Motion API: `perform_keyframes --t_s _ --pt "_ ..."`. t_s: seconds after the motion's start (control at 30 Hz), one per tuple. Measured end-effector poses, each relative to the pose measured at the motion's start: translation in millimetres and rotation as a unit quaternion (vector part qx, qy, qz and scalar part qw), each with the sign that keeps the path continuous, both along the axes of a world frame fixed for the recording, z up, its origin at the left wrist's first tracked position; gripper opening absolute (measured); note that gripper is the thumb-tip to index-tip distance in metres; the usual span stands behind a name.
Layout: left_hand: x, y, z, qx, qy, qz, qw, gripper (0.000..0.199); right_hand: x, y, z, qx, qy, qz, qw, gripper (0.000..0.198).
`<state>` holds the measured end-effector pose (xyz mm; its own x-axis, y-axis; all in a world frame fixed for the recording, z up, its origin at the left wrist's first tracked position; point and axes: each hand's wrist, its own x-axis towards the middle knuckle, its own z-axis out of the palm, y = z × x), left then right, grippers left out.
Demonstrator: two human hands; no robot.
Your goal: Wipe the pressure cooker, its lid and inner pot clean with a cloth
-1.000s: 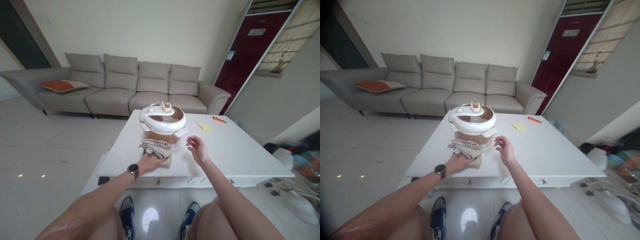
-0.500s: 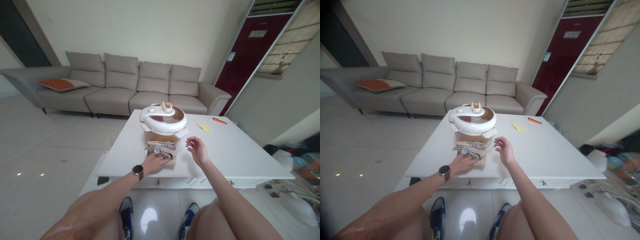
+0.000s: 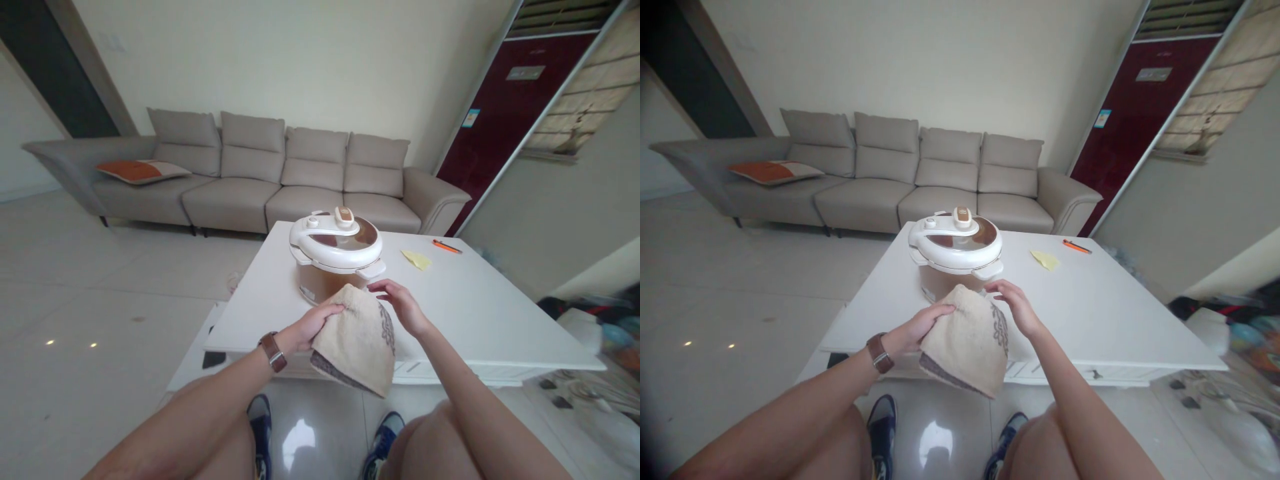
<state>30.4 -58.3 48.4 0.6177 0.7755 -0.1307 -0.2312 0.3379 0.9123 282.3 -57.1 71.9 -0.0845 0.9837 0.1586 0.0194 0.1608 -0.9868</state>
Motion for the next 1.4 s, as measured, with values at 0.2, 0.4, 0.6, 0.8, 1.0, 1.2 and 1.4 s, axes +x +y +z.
perform_keyframes --t_s 0.2,0.4,0.6,0.8,1.0,1.2,1.4 --pt "1 6 2.0 -0.019 -0.011 -0.093 0.995 0.048 -4 -18 -1 -0.158 0.042 0.177 0.97 0.04" --pt "5 12 -0.8 -0.049 -0.019 -0.094 0.994 0.044 15 -23 2 -0.174 -0.011 0.226 0.958 0.036" --pt "15 8 -4.6 -0.098 -0.025 -0.095 0.99 0.044 22 -24 6 -0.151 -0.032 0.167 0.974 0.021" --pt "29 4 -8.9 -0.087 -0.049 -0.084 0.991 0.04 29 -25 11 -0.131 -0.032 0.113 0.984 0.02" --pt "28 11 -8.6 -0.026 0.014 -0.036 0.999 0.03 62 -27 13 -0.139 -0.004 0.024 0.99 0.023" --pt "15 27 -3.9 -0.03 0.023 0.126 0.991 0.023 117 -19 -12 -0.143 -0.019 -0.141 0.979 0.025" --pt "-4 44 2.1 -0.017 -0.021 0.318 0.948 0.03 149 -1 -49 -0.184 -0.226 -0.317 0.903 0.018"
